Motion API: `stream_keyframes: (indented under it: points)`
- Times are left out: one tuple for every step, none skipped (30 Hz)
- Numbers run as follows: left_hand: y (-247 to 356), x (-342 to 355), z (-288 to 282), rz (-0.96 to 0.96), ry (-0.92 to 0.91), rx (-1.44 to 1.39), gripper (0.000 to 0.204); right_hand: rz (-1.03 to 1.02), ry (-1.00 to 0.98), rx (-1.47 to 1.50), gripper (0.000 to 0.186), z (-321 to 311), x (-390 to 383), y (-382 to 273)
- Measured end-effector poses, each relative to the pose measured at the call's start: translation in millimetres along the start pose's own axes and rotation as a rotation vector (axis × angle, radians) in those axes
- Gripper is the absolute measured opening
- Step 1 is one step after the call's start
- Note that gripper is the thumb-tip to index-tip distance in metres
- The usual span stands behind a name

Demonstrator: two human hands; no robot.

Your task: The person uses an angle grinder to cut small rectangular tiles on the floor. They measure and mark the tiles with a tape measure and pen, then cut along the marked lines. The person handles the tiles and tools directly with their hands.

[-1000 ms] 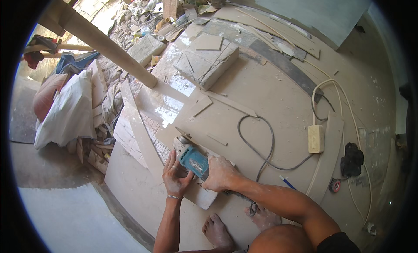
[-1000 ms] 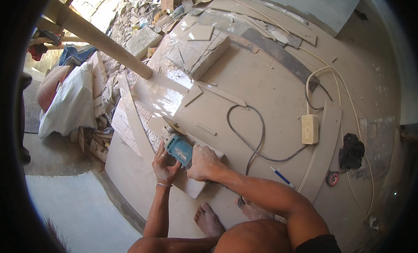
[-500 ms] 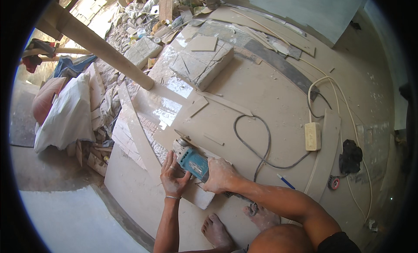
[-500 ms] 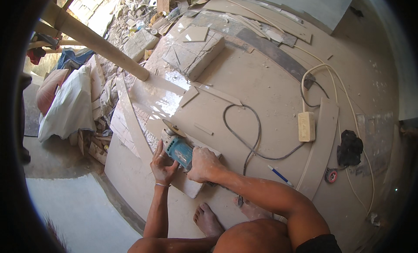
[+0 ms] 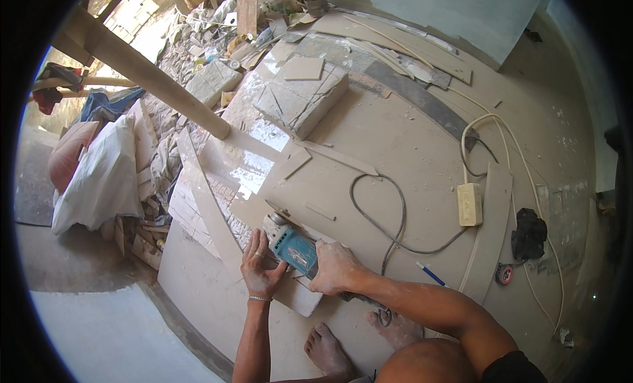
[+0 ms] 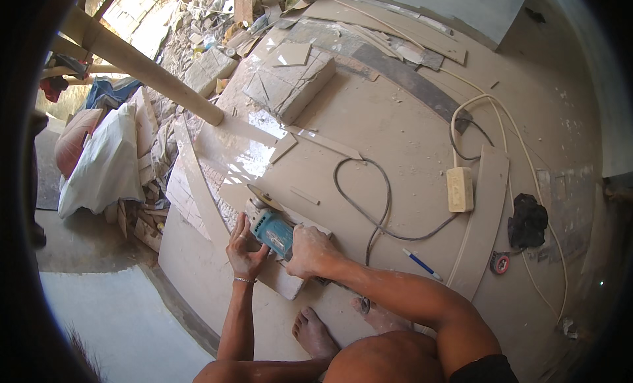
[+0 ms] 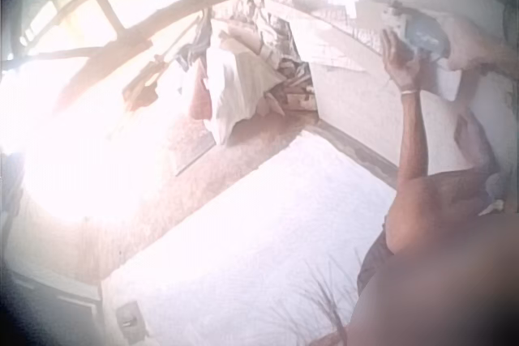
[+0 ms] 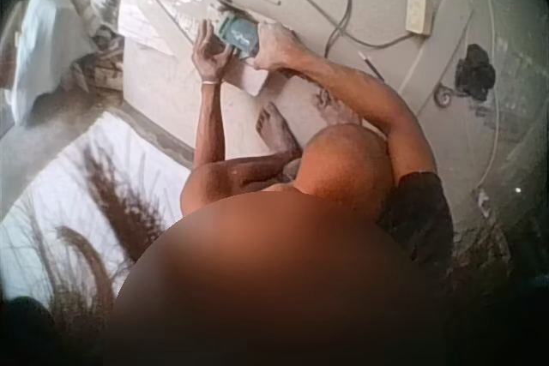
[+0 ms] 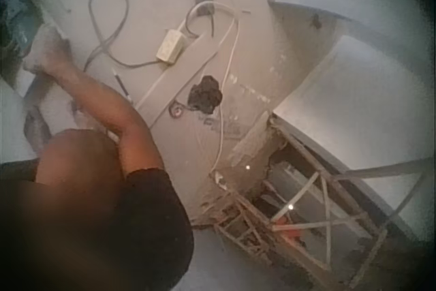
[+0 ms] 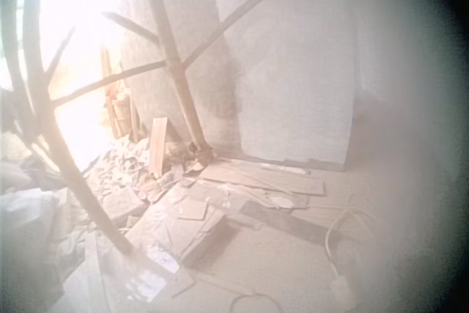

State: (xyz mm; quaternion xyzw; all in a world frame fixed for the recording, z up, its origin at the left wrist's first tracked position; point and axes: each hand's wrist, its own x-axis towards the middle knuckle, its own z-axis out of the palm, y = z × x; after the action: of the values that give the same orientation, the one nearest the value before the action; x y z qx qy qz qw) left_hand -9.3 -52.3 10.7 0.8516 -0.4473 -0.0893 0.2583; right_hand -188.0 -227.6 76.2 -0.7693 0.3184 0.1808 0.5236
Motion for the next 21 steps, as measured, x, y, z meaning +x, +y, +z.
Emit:
stream_keyframes:
  points:
    - [0, 0, 0, 0.004, 0.003, 0.012, 0.083, 0.008, -0.004, -0.003, 0.068, 1, 1, 1]
    - [0, 0, 0, 0.001, -0.003, 0.004, 0.083, 0.019, -0.008, 0.0, 0.067, 3, 1, 3]
    - [0, 0, -1, 0.007, -0.003, 0.004, 0.084, 0.01, 0.001, -0.008, 0.067, 4, 2, 4]
    - [0, 0, -1, 0.014, -0.002, 0.015, 0.084, 0.003, 0.011, -0.011, 0.067, 5, 2, 5]
    - [0, 0, -1, 0.019, -0.004, 0.005, 0.085, 0.01, 0.013, -0.015, 0.067, 6, 2, 6]
    - [0, 0, -2, 0.025, -0.005, 0.006, 0.085, 0.0, 0.019, -0.017, 0.067, 7, 2, 7]
    - [0, 0, -2, 0.031, -0.005, 0.007, 0.086, 0.004, 0.018, -0.019, 0.067, 8, 1, 7]
    - [-1, 0, -2, 0.036, -0.005, 0.007, 0.086, 0.007, 0.016, -0.022, 0.067, 8, 1, 8]
    - [-1, -1, -2, 0.04, -0.005, 0.007, 0.087, 0.008, 0.017, -0.023, 0.067, 8, 1, 8]
    - [-1, -1, -2, 0.045, -0.004, 0.006, 0.087, 0.008, 0.018, -0.025, 0.067, 8, 0, 9]
    - [0, -1, -2, 0.044, -0.003, 0.005, 0.087, 0.009, 0.019, -0.026, 0.067, 9, 0, 9]
    - [0, -1, -2, 0.043, -0.001, 0.004, 0.087, 0.013, 0.005, -0.026, 0.068, 8, 0, 9]
    - [0, -1, -2, 0.046, 0.004, 0.006, 0.088, 0.017, -0.009, -0.026, 0.068, 8, 0, 9]
    - [0, -1, -2, 0.042, -0.001, 0.0, 0.087, 0.03, -0.026, -0.028, 0.069, 7, 0, 9]
    - [0, -1, -2, 0.041, -0.004, -0.002, 0.086, 0.018, -0.009, -0.024, 0.068, 7, 0, 8]
    - [0, -1, -2, 0.048, -0.002, 0.006, 0.085, 0.014, 0.005, -0.023, 0.068, 6, 0, 7]
    - [0, -1, -3, 0.045, -0.008, -0.01, 0.084, 0.009, 0.019, -0.021, 0.067, 5, -1, 6]
    - [0, -1, -3, 0.049, -0.01, -0.015, 0.084, -0.001, 0.032, -0.001, 0.064, 4, -1, 4]
    - [-1, 0, -4, 0.057, -0.007, -0.011, 0.084, -0.01, 0.045, 0.02, 0.06, 3, -1, 2]
    - [-1, 0, -4, 0.051, -0.011, -0.02, 0.084, -0.015, 0.06, 0.035, 0.057, 1, -1, 0]
    - [0, 0, -4, 0.048, -0.01, -0.02, 0.083, -0.021, 0.054, 0.04, 0.057, 0, -1, -2]
